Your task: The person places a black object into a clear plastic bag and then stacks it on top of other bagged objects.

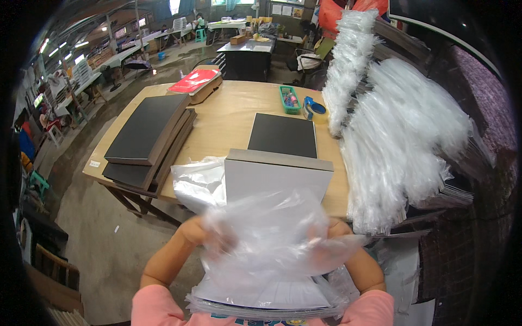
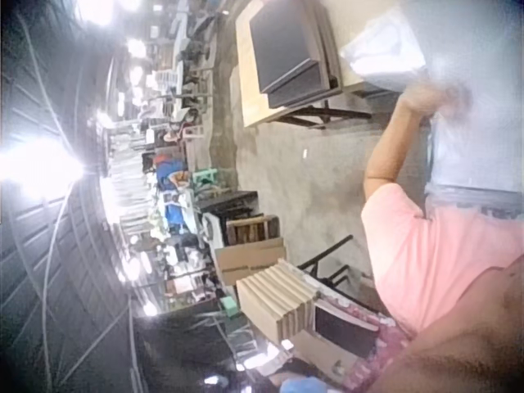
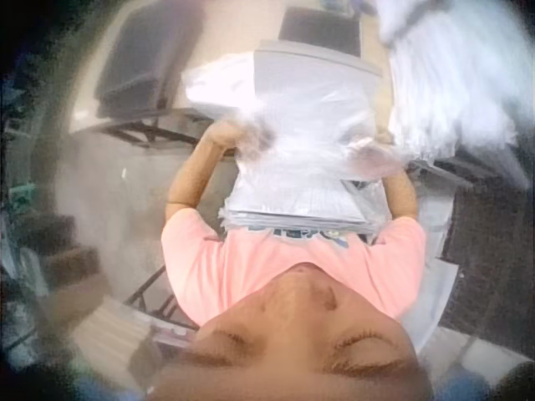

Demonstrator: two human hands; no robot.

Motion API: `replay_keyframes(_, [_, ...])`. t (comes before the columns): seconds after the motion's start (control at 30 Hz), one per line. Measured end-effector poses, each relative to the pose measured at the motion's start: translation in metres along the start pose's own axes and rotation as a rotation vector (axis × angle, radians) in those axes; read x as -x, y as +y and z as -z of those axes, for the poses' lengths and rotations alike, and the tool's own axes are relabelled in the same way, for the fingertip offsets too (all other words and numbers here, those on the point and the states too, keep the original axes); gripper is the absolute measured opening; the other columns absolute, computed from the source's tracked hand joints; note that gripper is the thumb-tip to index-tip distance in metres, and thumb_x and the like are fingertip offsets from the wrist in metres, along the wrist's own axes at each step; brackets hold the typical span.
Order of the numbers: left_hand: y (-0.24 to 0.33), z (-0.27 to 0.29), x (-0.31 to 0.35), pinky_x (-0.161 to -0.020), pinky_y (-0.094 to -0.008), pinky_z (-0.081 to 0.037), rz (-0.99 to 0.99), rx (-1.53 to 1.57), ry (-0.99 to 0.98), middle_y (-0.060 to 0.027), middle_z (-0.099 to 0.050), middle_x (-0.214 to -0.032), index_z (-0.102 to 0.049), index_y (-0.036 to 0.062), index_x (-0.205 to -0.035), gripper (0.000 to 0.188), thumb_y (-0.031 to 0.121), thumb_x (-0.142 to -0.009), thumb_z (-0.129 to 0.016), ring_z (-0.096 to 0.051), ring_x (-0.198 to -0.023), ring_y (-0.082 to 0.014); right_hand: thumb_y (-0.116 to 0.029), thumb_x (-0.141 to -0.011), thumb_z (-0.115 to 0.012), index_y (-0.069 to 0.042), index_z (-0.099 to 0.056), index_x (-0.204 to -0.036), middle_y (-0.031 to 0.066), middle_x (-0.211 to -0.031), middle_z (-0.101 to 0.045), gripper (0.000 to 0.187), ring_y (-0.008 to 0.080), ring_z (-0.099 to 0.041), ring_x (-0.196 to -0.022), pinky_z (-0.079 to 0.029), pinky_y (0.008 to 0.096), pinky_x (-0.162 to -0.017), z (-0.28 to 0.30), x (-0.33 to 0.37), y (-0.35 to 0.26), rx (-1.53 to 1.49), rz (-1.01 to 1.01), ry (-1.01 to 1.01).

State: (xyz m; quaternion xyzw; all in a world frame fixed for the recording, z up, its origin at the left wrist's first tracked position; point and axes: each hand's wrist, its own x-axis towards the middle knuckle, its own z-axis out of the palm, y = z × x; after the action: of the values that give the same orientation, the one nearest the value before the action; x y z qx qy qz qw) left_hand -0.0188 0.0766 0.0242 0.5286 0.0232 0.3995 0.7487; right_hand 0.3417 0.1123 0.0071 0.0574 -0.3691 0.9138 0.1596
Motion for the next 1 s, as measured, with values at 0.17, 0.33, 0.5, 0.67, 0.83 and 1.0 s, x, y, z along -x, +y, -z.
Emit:
replay_keyframes(0.17, [0.02,-0.019,-0.017,-0.048,-0.0263,-0.043,-0.254,0.489,0.1,-0.0062,-0.051,-0.062,-0.055,0.0056,-0.098,0.039,0.044,-0.091,-0.051,-0.052,-0.054,-0.0132,-0.029,-0.075,-0.069,0.001,-0.062,-0.095,0.0123,-0.077,-0.062,0.037,0.0232,-0.06,-0.069,-0.049,0.0406,-0.066,-0.011,-0.017,0.015,0.22,0.334,-0.159])
replay_keyframes(0.33, [-0.007,0.035,-0.007,-0.05,-0.0307,-0.042,-0.004,-1.142,0.726,-0.0072,-0.055,-0.064,-0.05,0.0048,-0.102,0.034,0.019,-0.076,-0.066,-0.052,-0.054,-0.0179,-0.001,-0.069,-0.062,0.003,-0.065,-0.086,0.0096,-0.068,-0.056,0.018,0.0165,-0.052,-0.062,-0.044,0.0267,-0.056,0.005,0.028,-0.006,0.746,0.579,1.168])
replay_keyframes(0.5, [0.025,-0.002,-0.06,-0.055,-0.0363,-0.045,0.003,-1.926,0.948,-0.0097,-0.054,-0.088,-0.065,0.0112,-0.107,0.039,0.004,-0.069,-0.066,-0.053,-0.056,-0.0253,0.004,-0.071,-0.054,0.0,-0.067,-0.087,0.0099,-0.093,-0.053,0.021,0.0155,-0.055,-0.077,-0.044,0.0248,-0.056,0.003,-0.035,-0.04,1.732,0.744,1.487])
replay_keyframes(0.67, [0.05,-0.034,-0.025,-0.053,-0.0255,-0.039,0.002,-1.597,0.692,-0.0066,-0.05,-0.088,-0.072,0.0064,-0.087,0.017,0.003,-0.072,-0.065,-0.049,-0.058,-0.0142,0.004,-0.075,-0.053,0.004,-0.068,-0.091,0.0092,-0.077,-0.062,0.021,0.017,-0.059,-0.065,-0.046,0.0262,-0.058,-0.027,-0.012,-0.03,1.663,0.658,1.358])
replay_keyframes(0.83, [0.034,0.01,0.009,-0.048,-0.0185,-0.032,0.5,-0.169,0.603,0.0004,-0.058,-0.073,-0.066,0.0003,-0.096,0.02,0.018,-0.087,-0.064,-0.041,-0.052,-0.0054,-0.007,-0.073,-0.064,0.005,-0.067,-0.083,0.0103,-0.076,-0.064,0.016,0.0167,-0.06,-0.062,-0.048,0.0256,-0.06,-0.047,0.014,-0.024,0.517,0.211,1.012])
replay_keyframes(1.0, [-0.034,0.057,0.065,-0.043,-0.0168,-0.037,0.632,0.332,0.477,0.0001,-0.061,-0.075,-0.063,0.0042,-0.093,0.019,0.023,-0.089,-0.062,-0.049,-0.053,-0.0041,-0.01,-0.07,-0.067,0.006,-0.068,-0.079,0.0145,-0.087,-0.062,0.018,0.0232,-0.054,-0.096,-0.04,0.0301,-0.083,0.006,0.053,0.055,0.36,0.224,0.873])
